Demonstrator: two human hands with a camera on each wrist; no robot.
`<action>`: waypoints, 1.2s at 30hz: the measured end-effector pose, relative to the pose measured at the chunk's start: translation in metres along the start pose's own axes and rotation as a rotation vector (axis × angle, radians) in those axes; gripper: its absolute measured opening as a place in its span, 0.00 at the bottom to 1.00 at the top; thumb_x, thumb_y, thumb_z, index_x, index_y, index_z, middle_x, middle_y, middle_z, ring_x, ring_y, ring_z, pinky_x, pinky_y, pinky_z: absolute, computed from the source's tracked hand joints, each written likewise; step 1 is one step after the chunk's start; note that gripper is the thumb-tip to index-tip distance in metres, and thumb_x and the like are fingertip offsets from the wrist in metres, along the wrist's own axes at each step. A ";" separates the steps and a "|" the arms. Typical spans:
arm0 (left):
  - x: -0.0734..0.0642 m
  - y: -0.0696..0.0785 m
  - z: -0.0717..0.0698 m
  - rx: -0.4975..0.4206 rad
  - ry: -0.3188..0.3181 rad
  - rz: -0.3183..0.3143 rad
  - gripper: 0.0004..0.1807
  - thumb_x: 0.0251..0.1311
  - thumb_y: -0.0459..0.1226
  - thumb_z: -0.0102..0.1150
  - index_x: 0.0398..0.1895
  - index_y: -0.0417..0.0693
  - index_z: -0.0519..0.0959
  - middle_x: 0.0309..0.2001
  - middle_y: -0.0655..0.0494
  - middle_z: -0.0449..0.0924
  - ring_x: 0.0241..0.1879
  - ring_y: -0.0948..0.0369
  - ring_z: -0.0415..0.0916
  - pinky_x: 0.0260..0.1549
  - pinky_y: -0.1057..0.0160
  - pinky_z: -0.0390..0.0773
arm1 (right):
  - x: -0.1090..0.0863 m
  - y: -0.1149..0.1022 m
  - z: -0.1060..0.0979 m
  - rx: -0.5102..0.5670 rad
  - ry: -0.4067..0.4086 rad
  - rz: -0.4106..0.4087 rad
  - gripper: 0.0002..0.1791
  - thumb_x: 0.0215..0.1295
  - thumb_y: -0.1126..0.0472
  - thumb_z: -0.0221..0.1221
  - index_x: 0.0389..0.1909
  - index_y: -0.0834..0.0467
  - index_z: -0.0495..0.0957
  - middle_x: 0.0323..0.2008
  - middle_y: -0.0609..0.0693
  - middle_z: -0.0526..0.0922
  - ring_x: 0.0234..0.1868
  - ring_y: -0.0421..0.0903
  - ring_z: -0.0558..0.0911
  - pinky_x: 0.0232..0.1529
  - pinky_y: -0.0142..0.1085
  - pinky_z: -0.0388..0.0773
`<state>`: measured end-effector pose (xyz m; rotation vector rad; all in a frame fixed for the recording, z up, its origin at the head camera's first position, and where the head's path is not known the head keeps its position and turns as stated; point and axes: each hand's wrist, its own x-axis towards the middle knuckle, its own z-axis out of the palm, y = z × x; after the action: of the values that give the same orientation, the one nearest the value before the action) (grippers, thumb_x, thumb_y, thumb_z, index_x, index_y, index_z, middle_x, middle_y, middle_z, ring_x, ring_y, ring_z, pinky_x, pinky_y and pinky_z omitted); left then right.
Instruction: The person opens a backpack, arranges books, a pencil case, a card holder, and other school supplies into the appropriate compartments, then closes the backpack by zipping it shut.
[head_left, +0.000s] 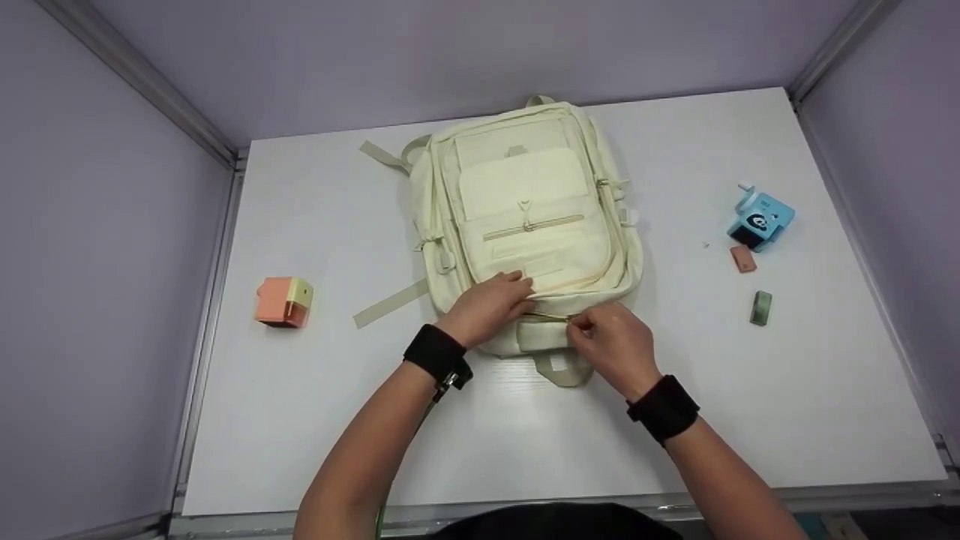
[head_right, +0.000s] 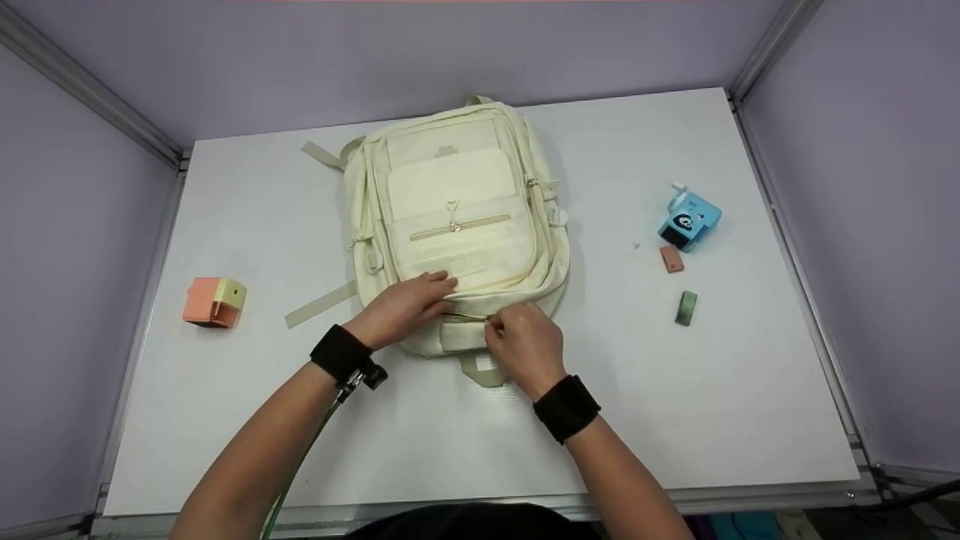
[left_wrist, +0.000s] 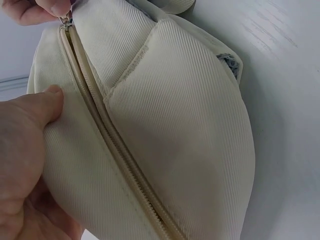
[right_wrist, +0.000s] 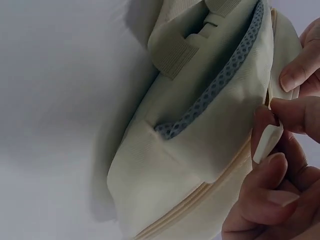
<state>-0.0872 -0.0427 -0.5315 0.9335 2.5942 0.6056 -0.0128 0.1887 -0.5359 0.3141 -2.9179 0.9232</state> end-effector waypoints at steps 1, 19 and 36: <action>0.001 0.000 0.000 0.002 0.002 0.000 0.23 0.78 0.48 0.49 0.65 0.44 0.78 0.69 0.46 0.74 0.74 0.52 0.63 0.72 0.56 0.59 | 0.002 -0.003 0.002 -0.006 -0.004 -0.007 0.03 0.60 0.61 0.68 0.29 0.51 0.89 0.30 0.45 0.85 0.34 0.44 0.81 0.32 0.42 0.78; -0.006 0.001 0.005 0.027 0.032 0.039 0.18 0.79 0.44 0.50 0.62 0.47 0.80 0.70 0.45 0.71 0.74 0.50 0.61 0.73 0.55 0.56 | 0.010 -0.024 0.026 -0.039 -0.025 -0.028 0.07 0.62 0.62 0.66 0.28 0.47 0.87 0.28 0.40 0.84 0.28 0.40 0.82 0.27 0.39 0.78; -0.049 -0.039 0.002 0.061 0.152 0.047 0.17 0.73 0.39 0.59 0.62 0.48 0.80 0.70 0.49 0.72 0.73 0.53 0.63 0.69 0.54 0.64 | 0.003 -0.018 0.024 0.050 -0.019 0.070 0.04 0.63 0.55 0.70 0.38 0.46 0.90 0.33 0.38 0.87 0.32 0.36 0.83 0.32 0.40 0.78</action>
<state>-0.0701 -0.1017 -0.5451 1.0070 2.7453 0.6366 -0.0117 0.1603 -0.5452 0.2257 -2.9447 1.0101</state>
